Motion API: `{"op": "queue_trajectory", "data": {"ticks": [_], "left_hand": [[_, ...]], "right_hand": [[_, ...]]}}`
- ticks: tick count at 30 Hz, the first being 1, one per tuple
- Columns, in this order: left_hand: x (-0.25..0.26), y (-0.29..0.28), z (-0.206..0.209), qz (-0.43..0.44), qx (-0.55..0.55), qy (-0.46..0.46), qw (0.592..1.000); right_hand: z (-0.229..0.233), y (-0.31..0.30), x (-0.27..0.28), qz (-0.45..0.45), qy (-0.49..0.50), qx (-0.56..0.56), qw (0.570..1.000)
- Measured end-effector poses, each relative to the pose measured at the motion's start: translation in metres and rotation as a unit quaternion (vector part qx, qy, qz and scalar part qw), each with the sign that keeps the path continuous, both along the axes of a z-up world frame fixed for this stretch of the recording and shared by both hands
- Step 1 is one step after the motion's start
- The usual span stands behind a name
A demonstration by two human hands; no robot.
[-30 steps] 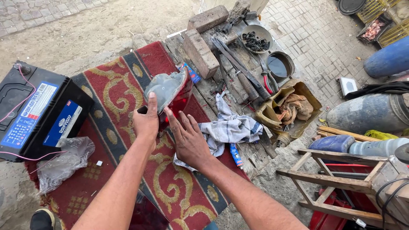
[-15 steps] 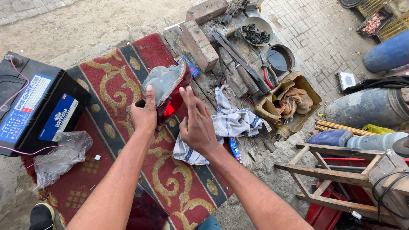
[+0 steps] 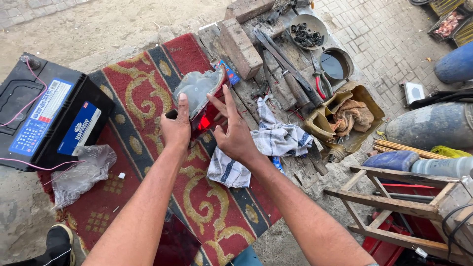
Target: Repairing a car tail light by applying adhesive to the housing and reattaching the lens.
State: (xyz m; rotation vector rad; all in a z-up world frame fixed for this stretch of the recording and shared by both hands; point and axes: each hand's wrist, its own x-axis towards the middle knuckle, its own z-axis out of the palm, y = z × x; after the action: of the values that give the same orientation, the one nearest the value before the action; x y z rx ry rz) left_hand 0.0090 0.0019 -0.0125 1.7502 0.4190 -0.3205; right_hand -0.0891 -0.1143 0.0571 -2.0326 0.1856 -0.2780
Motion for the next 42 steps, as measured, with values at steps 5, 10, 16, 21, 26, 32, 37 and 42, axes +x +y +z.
{"op": "queue_trajectory", "data": {"ticks": [5, 10, 16, 21, 26, 32, 37, 42], "left_hand": [[-0.003, 0.001, 0.009, 0.0, 0.006, -0.003, 1.0], [-0.003, 0.0, 0.01, 0.007, -0.004, 0.0, 1.0], [-0.008, -0.003, 0.02, 0.018, -0.008, -0.002, 1.0], [-0.007, 0.0, 0.02, 0.014, 0.002, 0.008, 1.0], [-0.005, 0.0, 0.018, 0.01, 0.002, 0.0, 1.0], [-0.005, 0.003, 0.018, -0.001, 0.002, 0.001, 1.0], [-0.005, 0.002, 0.016, 0.003, 0.002, -0.002, 1.0], [-0.005, 0.002, 0.018, 0.001, -0.012, -0.002, 1.0]], "right_hand": [[0.002, 0.014, -0.001, 0.019, 0.032, 0.03, 0.999], [-0.004, 0.029, -0.009, 0.053, 0.003, 0.023, 0.998], [-0.039, 0.033, -0.016, 0.065, -0.067, -0.267, 0.959], [-0.048, 0.025, -0.026, 0.051, -0.081, -0.412, 0.906], [-0.024, 0.01, -0.02, 0.047, -0.071, -0.289, 0.954], [0.018, 0.026, -0.005, 0.018, 0.004, -0.027, 0.999], [0.01, 0.047, -0.011, 0.015, 0.048, 0.058, 0.997], [-0.034, 0.043, -0.017, 0.031, -0.046, -0.331, 0.942]]}}
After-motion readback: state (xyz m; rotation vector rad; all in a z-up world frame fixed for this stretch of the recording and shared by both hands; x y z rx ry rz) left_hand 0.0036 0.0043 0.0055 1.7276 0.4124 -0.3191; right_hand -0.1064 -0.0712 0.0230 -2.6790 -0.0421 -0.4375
